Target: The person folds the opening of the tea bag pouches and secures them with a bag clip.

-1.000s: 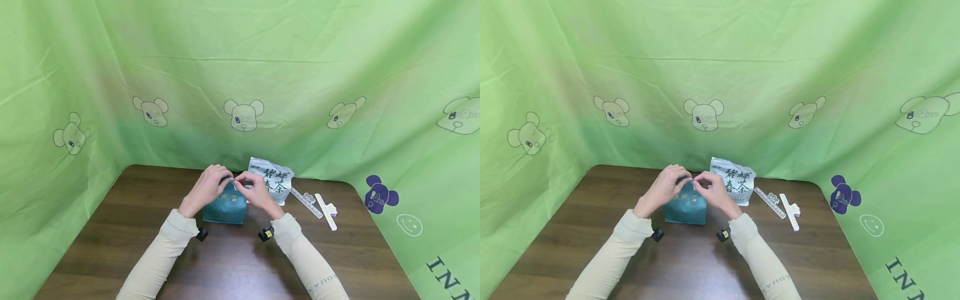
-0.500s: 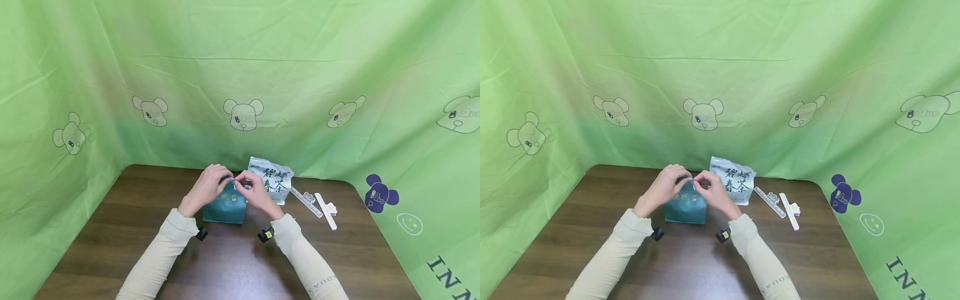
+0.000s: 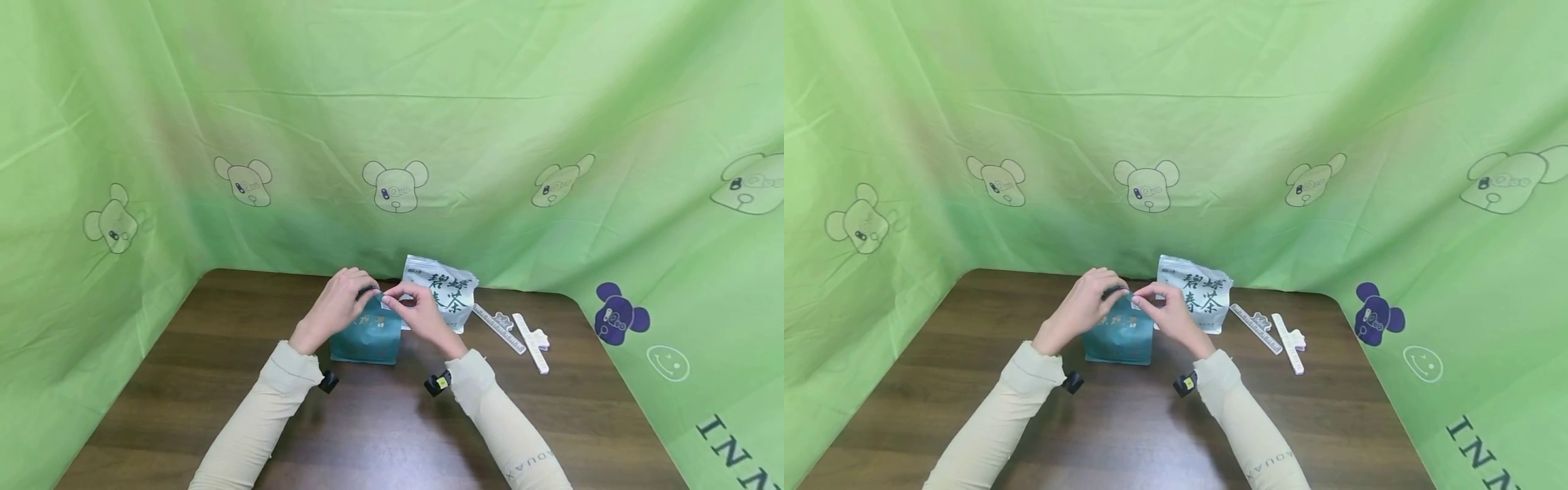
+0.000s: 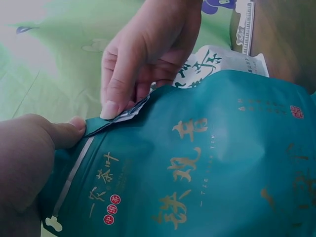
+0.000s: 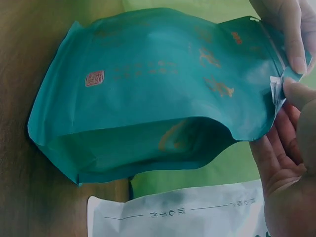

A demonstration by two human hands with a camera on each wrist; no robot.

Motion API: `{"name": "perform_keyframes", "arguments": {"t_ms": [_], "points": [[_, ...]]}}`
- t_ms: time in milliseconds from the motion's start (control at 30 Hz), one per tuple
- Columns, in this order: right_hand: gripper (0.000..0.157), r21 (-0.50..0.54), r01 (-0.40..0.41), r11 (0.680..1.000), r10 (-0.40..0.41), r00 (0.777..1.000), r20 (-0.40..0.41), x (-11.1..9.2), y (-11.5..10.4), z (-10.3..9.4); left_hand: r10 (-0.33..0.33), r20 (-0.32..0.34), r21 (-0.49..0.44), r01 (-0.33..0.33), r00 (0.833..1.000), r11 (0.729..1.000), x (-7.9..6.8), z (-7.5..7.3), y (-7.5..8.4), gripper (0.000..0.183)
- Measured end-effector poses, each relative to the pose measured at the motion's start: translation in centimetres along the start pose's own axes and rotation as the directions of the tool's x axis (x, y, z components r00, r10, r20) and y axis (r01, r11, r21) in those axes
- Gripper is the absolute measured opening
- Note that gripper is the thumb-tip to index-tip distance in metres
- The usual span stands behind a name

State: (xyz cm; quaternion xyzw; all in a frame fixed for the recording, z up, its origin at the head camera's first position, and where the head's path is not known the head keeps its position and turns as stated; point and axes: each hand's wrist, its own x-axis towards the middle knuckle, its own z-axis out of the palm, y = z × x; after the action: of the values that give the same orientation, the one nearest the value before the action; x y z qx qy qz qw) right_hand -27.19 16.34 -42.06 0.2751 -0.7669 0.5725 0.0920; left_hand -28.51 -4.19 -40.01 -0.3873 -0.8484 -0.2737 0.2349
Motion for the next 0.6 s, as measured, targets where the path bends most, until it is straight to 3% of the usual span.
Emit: {"name": "perform_keyframes", "arguments": {"t_ms": [100,400,600], "points": [[0.01,0.019,-0.016,1.0,0.016,1.0,0.007,0.03,-0.05,-0.05,0.0,-0.003,0.003,0.0,1.0,1.0,-0.05,-0.01,0.0,0.004],[0.009,-0.053,0.075,0.996,-0.075,0.997,-0.012,-0.13,-0.58,0.14,0.0,-0.01,0.008,0.0,1.0,1.0,0.0,0.07,0.03,0.005],[0.012,-0.029,0.029,0.999,-0.029,1.0,-0.008,-0.28,-0.52,0.07,-0.003,-0.01,0.012,0.003,1.0,1.0,-0.01,0.12,0.08,0.005]]}}
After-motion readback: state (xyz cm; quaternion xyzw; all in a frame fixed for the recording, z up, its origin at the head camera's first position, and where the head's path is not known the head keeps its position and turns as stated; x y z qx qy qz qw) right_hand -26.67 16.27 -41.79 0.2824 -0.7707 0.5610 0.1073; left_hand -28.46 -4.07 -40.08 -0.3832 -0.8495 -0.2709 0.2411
